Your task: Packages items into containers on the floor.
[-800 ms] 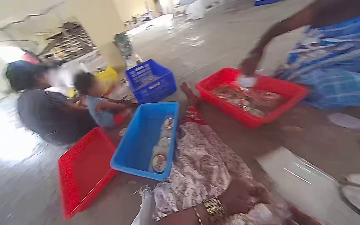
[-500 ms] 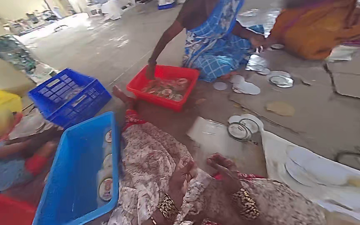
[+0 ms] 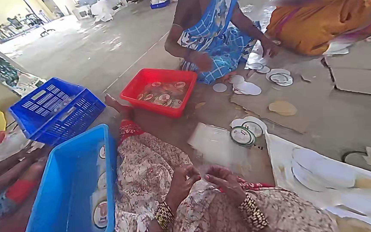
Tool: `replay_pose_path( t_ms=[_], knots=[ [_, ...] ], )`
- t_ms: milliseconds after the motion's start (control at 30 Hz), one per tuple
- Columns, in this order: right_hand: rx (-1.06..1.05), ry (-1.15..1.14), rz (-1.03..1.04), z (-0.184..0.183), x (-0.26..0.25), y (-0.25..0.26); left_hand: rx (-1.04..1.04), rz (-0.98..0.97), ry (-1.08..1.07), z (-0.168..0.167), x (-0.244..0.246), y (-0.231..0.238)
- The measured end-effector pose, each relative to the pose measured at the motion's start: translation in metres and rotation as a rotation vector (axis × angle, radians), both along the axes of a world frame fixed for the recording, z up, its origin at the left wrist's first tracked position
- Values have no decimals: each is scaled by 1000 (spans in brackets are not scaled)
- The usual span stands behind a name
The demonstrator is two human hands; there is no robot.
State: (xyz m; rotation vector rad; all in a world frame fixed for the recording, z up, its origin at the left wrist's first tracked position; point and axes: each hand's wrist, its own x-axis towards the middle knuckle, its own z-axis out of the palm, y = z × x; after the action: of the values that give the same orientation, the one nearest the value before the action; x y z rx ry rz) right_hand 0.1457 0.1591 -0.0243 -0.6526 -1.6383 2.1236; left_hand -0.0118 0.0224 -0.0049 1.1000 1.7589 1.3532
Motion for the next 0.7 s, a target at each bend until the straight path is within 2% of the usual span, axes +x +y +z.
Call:
replay_pose_path(
  t_ms=[67, 133, 233, 367, 467, 567, 700],
  knots=[
    [13, 56, -54, -4, -2, -2, 39, 120, -111, 0, 3, 2],
    [20, 132, -165, -3, -3, -4, 9, 234, -355, 2, 7, 5],
    [33, 210, -207, -3, -3, -3, 12, 257, -635, 2, 20, 3],
    [73, 104, -178, 1, -3, 12, 42, 205, -543, -15, 26, 4],
    [341, -170, -290, 7, -2, 66, 9, 310, -465, -25, 23, 4],
    [575, -617, -315, 21, 1, 136, -80, 357, -372, -38, 19, -4],
    [725, -1070, -278, -7, 9, 198, -135, 403, -259, -60, 22, -14]
  ],
)
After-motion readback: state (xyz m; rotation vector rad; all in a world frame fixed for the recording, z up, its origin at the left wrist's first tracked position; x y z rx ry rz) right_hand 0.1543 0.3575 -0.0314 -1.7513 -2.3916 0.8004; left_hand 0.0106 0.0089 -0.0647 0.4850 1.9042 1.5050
